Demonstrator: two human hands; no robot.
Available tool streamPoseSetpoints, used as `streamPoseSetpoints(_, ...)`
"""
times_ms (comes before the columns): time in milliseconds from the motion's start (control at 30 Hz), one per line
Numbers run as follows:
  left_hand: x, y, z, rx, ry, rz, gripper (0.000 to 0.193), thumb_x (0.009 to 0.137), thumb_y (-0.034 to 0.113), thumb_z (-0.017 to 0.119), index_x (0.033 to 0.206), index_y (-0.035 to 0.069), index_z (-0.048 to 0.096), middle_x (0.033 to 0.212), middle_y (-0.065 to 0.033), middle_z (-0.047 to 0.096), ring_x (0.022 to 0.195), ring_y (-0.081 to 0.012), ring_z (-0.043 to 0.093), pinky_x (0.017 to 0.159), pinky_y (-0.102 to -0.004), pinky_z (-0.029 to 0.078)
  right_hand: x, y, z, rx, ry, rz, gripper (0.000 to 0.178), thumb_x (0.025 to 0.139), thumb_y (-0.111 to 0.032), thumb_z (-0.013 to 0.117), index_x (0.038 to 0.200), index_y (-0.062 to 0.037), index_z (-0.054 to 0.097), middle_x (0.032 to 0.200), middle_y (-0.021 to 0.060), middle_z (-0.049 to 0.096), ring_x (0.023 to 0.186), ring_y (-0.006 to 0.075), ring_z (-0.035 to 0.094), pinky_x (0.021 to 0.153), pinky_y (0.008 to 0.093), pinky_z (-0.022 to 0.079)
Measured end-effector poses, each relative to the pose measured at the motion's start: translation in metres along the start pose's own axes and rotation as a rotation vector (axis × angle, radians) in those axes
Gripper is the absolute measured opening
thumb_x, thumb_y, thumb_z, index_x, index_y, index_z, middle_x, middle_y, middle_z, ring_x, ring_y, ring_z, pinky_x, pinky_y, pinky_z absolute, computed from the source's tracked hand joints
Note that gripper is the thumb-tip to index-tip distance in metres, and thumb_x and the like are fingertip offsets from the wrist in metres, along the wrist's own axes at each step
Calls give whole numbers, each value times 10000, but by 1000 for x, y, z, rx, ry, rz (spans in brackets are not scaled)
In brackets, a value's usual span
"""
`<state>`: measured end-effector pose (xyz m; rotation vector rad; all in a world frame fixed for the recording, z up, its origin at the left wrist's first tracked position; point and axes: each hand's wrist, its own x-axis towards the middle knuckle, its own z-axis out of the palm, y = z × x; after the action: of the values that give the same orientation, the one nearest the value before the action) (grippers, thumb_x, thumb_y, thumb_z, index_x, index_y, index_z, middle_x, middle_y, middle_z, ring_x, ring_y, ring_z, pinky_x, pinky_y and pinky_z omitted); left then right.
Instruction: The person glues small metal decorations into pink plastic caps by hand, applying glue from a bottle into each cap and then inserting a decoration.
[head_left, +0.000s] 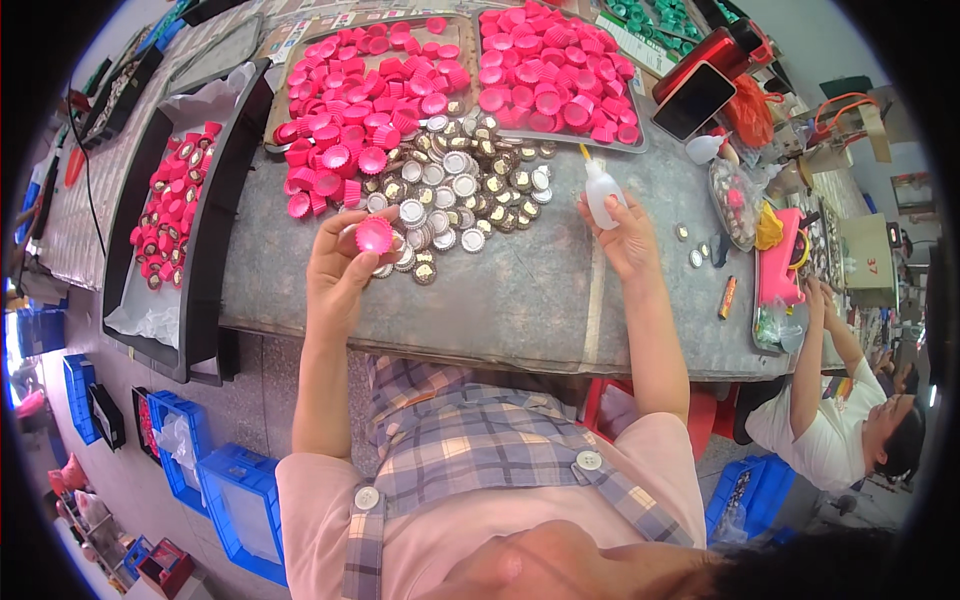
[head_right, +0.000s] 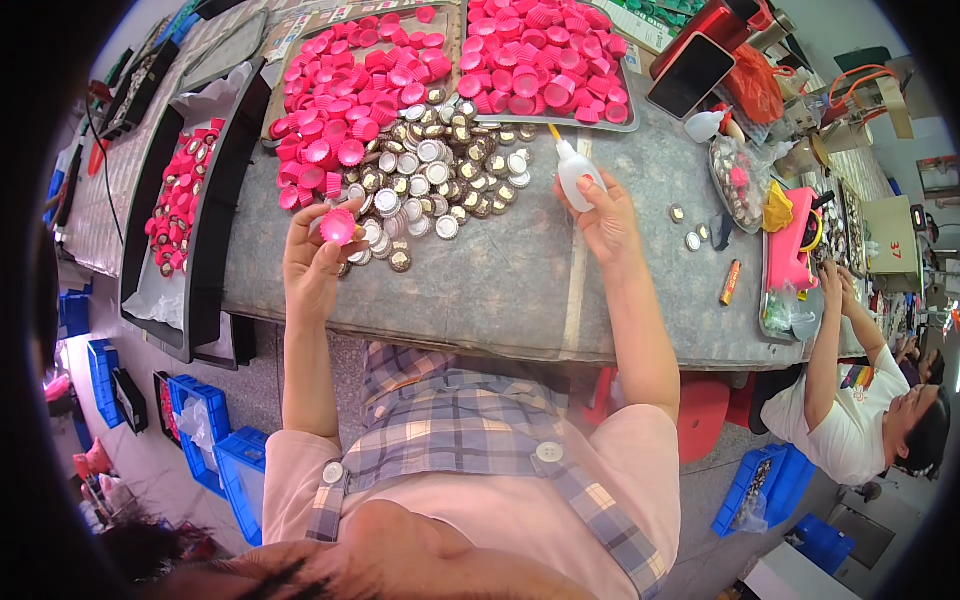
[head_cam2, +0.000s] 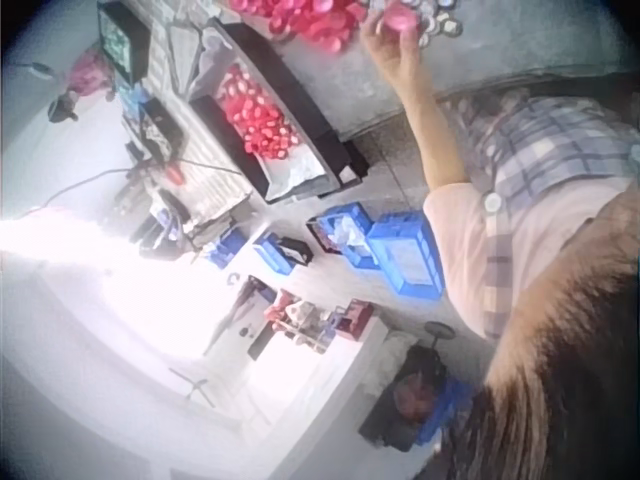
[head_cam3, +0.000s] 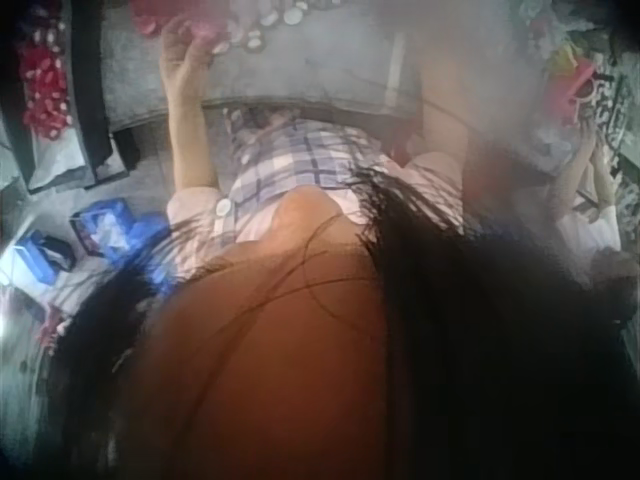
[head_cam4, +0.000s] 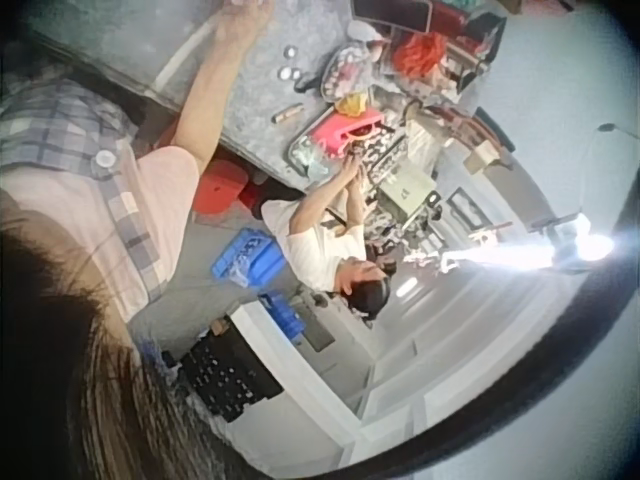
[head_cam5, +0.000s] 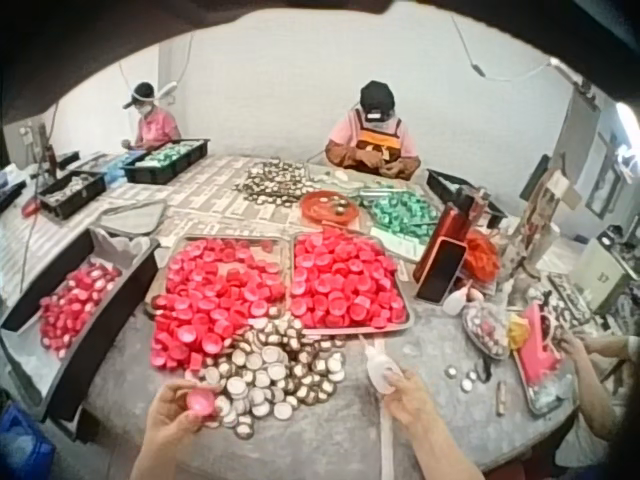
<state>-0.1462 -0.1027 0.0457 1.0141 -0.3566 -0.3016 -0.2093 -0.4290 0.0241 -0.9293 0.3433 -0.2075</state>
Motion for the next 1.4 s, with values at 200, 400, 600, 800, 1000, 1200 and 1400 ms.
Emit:
streamPoseSetpoints(200, -6, -21, 0, -418, 28, -213, 420, 848, 171, 517, 1217, 12, 396, 1182, -216, 461, 797, -166, 590, 702, -298, 512, 1, 2, -9, -283, 24, -124, 370, 748, -44, 610, 1086, 8, 469, 978, 76, 561, 865, 150, 552, 779, 265, 447)
streamPoseSetpoints(400, -8, -35, 12, -808, 24, -380, 380, 896, 276, 422, 1186, 30, 423, 1048, -166, 535, 702, -135, 536, 586, -243, 490, -1, 8, -5, -564, 96, -312, 400, 769, -53, 585, 1131, 3, 423, 1030, 75, 519, 958, 141, 508, 806, 284, 435)
streamPoseSetpoints(600, -9, -33, 10, -930, 72, -531, 396, 894, 330, 414, 1158, 35, 435, 1049, -140, 532, 708, -135, 531, 600, -231, 498, -9, 15, -15, -702, 54, -409, 437, 795, -47, 559, 1190, 4, 381, 1140, 88, 440, 1038, 160, 464, 886, 287, 399)
streamPoseSetpoints(800, -16, -28, 13, -643, 141, -513, 449, 887, 281, 448, 1227, -1, 369, 1092, -117, 526, 730, -102, 550, 588, -216, 490, -34, 1, 26, -1363, 337, -968, 412, 740, -41, 616, 1112, 8, 446, 1061, 116, 493, 945, 239, 523, 815, 331, 420)
streamPoseSetpoints(1000, -17, -34, 8, -716, -9, -454, 457, 875, 263, 477, 1235, 7, 361, 1043, -125, 556, 767, -106, 572, 607, -215, 490, -28, 31, 80, -1653, -585, -946, 276, 675, -61, 588, 950, -56, 566, 959, 79, 530, 911, 227, 502, 785, 335, 394)
streamPoseSetpoints(1200, -23, -31, 11, -608, 99, -456, 374, 861, 272, 503, 1146, 34, 461, 1022, -124, 573, 766, -119, 572, 621, -230, 484, -10, 55, 82, -1791, -693, -987, 246, 670, -80, 575, 914, -55, 575, 898, 62, 524, 840, 220, 511, 708, 343, 413)
streamPoseSetpoints(1400, -24, -35, 12, -568, 155, -529, 365, 886, 260, 435, 1161, 22, 446, 1037, -132, 565, 686, -91, 573, 545, -201, 487, -26, 42, 82, -1348, -426, -658, 176, 720, -61, 593, 894, -44, 593, 785, 80, 571, 754, 246, 547, 668, 321, 437)
